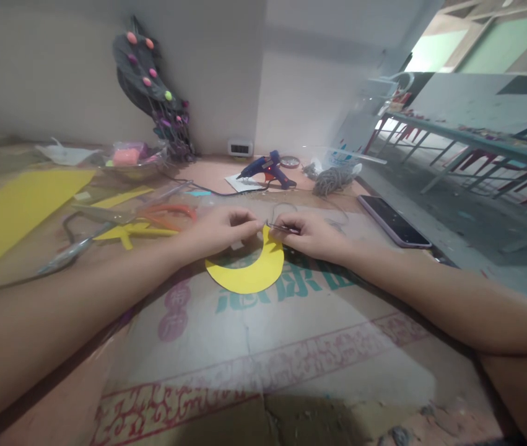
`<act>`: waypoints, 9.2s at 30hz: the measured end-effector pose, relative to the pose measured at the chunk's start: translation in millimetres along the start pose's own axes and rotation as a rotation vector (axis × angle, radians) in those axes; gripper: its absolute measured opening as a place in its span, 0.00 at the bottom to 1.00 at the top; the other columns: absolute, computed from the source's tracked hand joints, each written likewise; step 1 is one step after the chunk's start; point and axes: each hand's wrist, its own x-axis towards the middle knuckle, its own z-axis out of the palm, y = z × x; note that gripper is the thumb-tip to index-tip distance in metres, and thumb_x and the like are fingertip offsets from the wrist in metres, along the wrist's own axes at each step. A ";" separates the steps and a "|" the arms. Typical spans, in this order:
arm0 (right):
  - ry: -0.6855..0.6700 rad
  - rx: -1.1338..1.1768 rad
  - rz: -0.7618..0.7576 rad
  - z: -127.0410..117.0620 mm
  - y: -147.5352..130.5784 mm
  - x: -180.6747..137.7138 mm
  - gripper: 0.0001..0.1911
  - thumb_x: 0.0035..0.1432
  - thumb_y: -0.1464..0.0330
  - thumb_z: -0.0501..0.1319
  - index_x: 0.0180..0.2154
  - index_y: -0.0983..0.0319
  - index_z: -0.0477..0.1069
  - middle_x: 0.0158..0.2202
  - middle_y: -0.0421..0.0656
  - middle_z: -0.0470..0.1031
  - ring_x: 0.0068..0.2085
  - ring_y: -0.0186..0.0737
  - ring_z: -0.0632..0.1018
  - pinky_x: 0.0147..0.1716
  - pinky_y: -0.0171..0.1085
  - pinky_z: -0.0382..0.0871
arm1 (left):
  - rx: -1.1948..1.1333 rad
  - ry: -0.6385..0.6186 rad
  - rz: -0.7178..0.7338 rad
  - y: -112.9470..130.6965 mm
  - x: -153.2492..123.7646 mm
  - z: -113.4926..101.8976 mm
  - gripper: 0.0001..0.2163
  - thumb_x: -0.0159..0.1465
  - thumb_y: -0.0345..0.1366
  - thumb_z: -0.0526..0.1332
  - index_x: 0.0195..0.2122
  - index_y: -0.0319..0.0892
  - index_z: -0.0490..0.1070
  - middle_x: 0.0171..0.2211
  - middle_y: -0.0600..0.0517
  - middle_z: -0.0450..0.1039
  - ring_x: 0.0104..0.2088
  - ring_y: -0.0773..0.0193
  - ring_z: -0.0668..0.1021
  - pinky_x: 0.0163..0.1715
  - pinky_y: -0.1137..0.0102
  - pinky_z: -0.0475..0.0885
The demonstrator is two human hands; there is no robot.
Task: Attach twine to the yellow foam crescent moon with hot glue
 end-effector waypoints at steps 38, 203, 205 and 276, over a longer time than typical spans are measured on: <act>-0.021 -0.016 -0.072 1.2 2.1 -2.2 0.08 0.59 0.67 0.58 0.29 0.63 0.68 0.25 0.37 0.66 0.27 0.32 0.67 0.27 0.31 0.58 | -0.098 0.041 -0.032 -4.6 1.4 1.8 0.16 0.64 0.46 0.55 0.27 0.40 0.67 0.21 0.55 0.66 0.20 0.70 0.68 0.18 0.76 0.60; 0.167 -0.565 -0.450 -5.7 14.6 -0.4 0.14 0.67 0.64 0.55 0.45 0.61 0.76 0.31 0.44 0.73 0.32 0.38 0.67 0.33 0.38 0.54 | 0.073 -0.146 0.054 1.8 -0.5 -4.7 0.12 0.65 0.41 0.55 0.30 0.40 0.70 0.26 0.55 0.71 0.27 0.68 0.72 0.28 0.74 0.65; 0.165 -0.570 -0.454 -5.6 14.9 -0.1 0.14 0.67 0.64 0.55 0.45 0.61 0.76 0.30 0.44 0.73 0.32 0.38 0.67 0.33 0.38 0.54 | 0.074 -0.153 0.055 1.6 -0.5 -4.8 0.12 0.66 0.41 0.55 0.30 0.40 0.70 0.26 0.55 0.72 0.27 0.68 0.72 0.28 0.74 0.66; 0.154 -0.638 -0.474 -6.1 13.0 -1.3 0.14 0.67 0.65 0.54 0.45 0.62 0.76 0.30 0.43 0.72 0.32 0.38 0.68 0.32 0.38 0.54 | 0.027 -0.157 0.029 1.5 0.0 -4.3 0.12 0.65 0.42 0.55 0.31 0.40 0.71 0.27 0.53 0.73 0.27 0.68 0.72 0.27 0.74 0.65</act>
